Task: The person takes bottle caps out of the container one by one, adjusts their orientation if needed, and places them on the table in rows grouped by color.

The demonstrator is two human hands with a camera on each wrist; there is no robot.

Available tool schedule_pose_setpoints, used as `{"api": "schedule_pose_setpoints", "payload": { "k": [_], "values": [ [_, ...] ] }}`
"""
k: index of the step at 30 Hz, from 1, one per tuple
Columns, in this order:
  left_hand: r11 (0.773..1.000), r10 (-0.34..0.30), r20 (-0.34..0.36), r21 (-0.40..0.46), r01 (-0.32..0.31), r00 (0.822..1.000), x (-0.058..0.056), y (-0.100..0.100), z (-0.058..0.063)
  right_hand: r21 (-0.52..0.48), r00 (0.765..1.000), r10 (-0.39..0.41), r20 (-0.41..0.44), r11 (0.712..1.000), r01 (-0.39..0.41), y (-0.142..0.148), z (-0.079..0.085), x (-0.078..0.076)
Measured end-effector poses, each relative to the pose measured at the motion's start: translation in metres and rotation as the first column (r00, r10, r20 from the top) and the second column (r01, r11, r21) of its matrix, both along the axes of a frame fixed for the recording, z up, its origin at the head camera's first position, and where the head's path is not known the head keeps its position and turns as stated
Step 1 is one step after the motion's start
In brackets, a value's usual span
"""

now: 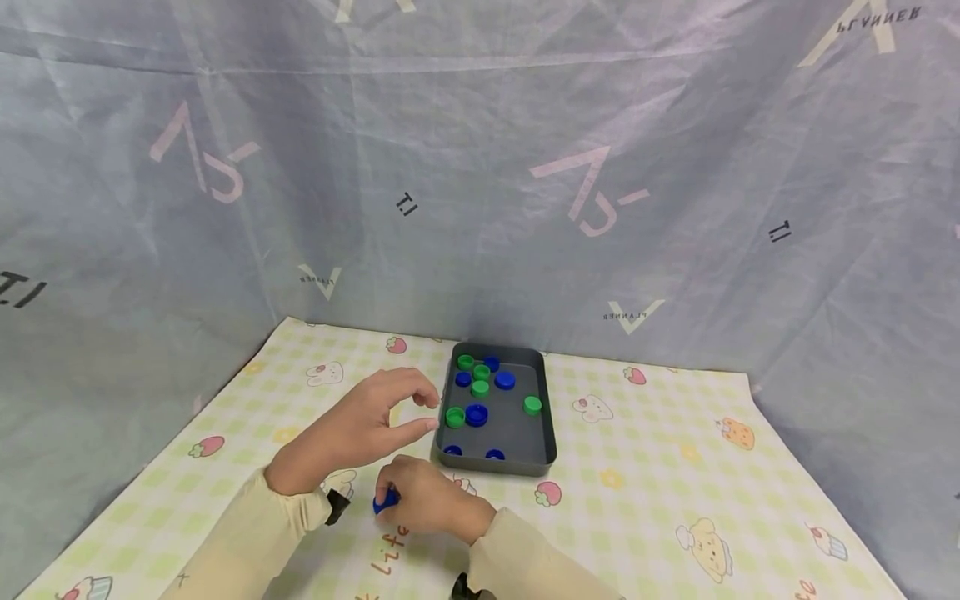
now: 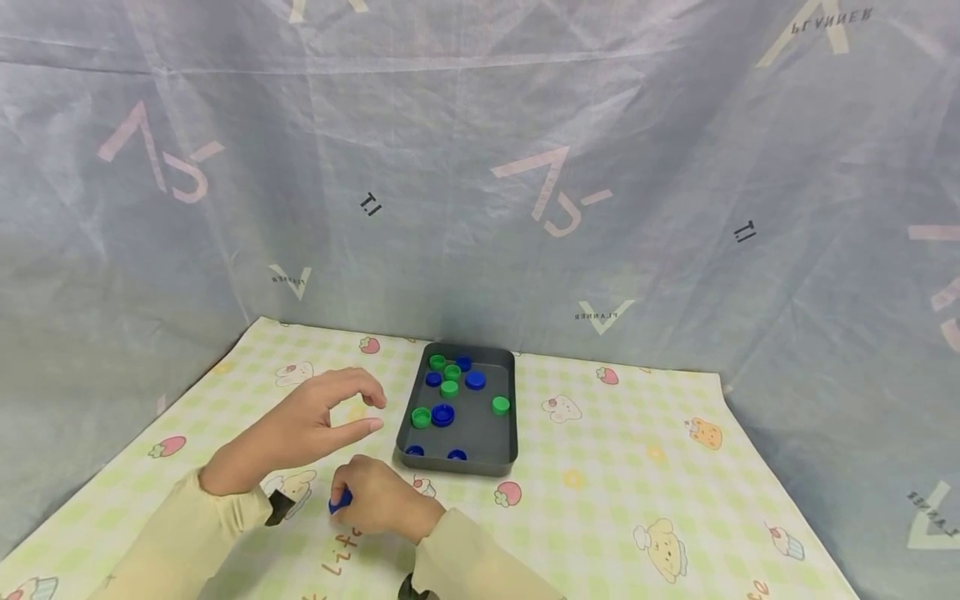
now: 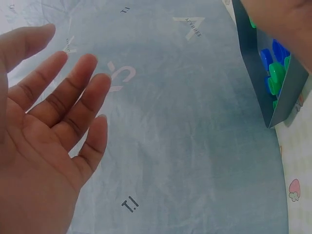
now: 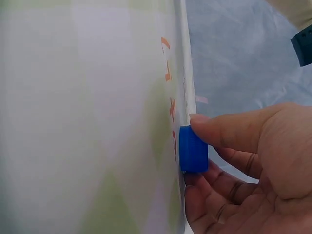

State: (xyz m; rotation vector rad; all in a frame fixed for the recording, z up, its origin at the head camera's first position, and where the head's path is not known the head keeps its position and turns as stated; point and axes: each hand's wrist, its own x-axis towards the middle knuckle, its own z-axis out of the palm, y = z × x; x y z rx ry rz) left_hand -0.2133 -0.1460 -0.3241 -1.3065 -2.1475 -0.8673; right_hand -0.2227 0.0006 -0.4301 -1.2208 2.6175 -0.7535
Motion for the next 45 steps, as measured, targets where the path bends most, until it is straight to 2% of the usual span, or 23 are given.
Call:
{"api": "schedule_pose_setpoints", "payload": {
  "k": [3,8,12,14,18,21,25,28,30,32,35,37,40,43,45],
  "values": [
    [1.0,-0.005,-0.004,-0.01,0.005,1.0,-0.002,0.001,-0.001,0.005,1.0,0.0,0.006,1.0,0.0,0.003,0.0,-0.001],
    [0.998,0.038,-0.017,-0.045,-0.038,0.999,-0.005,0.003,-0.004,-0.002,0.999,0.017,0.035,1.0,-0.017,0.01,0.006,-0.001],
    [0.996,0.069,-0.027,-0.048,-0.07,0.997,-0.007,0.006,-0.007,-0.011,0.999,0.047,0.007,0.999,-0.047,0.019,0.018,-0.001],
    [0.993,0.104,-0.037,-0.059,-0.106,0.994,-0.009,0.008,-0.008,-0.012,0.998,0.062,-0.002,0.998,-0.062,0.025,0.028,-0.003],
    [0.967,0.237,-0.038,-0.091,-0.24,0.971,-0.018,0.015,-0.01,0.025,0.999,0.05,-0.006,0.998,-0.049,0.043,0.054,-0.004],
    [0.941,0.32,0.009,-0.119,-0.317,0.947,-0.025,0.018,-0.014,0.022,0.999,0.035,0.001,0.999,-0.035,0.061,0.071,-0.001],
    [0.924,0.355,0.069,-0.177,-0.339,0.932,-0.033,0.023,-0.024,-0.057,1.0,0.021,0.006,0.998,-0.02,0.091,0.089,0.006],
    [0.913,0.37,0.087,-0.216,-0.345,0.925,-0.042,0.029,-0.029,-0.11,0.999,-0.031,0.012,0.993,0.032,0.114,0.101,0.009],
    [0.903,0.391,0.107,-0.236,-0.359,0.914,-0.052,0.034,-0.032,-0.116,0.998,-0.065,0.021,0.991,0.067,0.128,0.11,0.01],
    [0.882,0.424,0.118,-0.276,-0.381,0.898,-0.063,0.039,-0.037,-0.114,0.995,-0.093,0.037,0.989,0.096,0.139,0.116,0.01],
    [0.837,0.479,0.124,-0.364,-0.409,0.869,-0.078,0.045,-0.049,-0.109,0.991,-0.126,0.049,0.985,0.131,0.151,0.121,0.011],
    [0.806,0.5,0.115,-0.424,-0.413,0.858,-0.085,0.048,-0.058,-0.108,0.988,-0.145,0.048,0.983,0.15,0.156,0.121,0.012],
    [0.78,0.503,0.11,-0.484,-0.396,0.857,-0.091,0.052,-0.07,-0.111,0.988,-0.15,0.039,0.982,0.154,0.159,0.118,0.01],
    [0.754,0.502,0.069,-0.523,-0.397,0.862,-0.096,0.057,-0.077,-0.108,0.988,-0.148,0.042,0.982,0.151,0.16,0.115,0.007],
    [0.73,0.512,0.041,-0.546,-0.41,0.858,-0.099,0.06,-0.081,-0.113,0.988,-0.149,0.046,0.982,0.154,0.162,0.114,0.005]
  ]
}}
